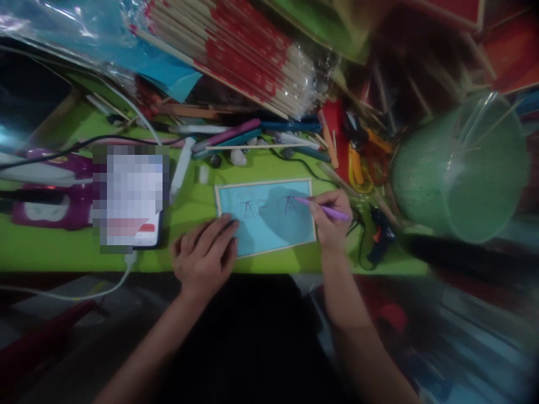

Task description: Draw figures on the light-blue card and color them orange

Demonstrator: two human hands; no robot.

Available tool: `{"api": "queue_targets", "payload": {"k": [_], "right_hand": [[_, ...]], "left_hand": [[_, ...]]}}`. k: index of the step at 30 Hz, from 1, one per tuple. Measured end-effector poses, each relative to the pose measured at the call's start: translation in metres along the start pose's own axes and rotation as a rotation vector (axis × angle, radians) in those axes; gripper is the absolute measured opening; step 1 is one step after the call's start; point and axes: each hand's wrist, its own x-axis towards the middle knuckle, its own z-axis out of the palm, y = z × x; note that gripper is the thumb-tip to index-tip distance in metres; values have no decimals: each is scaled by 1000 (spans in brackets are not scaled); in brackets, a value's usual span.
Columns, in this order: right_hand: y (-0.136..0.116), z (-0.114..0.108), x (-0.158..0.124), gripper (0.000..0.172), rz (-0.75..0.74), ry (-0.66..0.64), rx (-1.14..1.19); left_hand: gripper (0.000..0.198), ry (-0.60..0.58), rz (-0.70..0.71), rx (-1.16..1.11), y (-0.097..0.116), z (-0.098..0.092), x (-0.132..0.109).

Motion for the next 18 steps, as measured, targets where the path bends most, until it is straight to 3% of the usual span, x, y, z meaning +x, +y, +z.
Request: {"api": "queue_targets", "payload": {"k": [9, 18], "right_hand": [[-3, 1, 0, 16, 48, -40, -15], [1, 1, -1, 11, -35, -40, -56]], "left_hand": [[53, 9, 13, 4, 0, 0, 1], [56, -13, -7, -7, -1, 1, -1]]}}
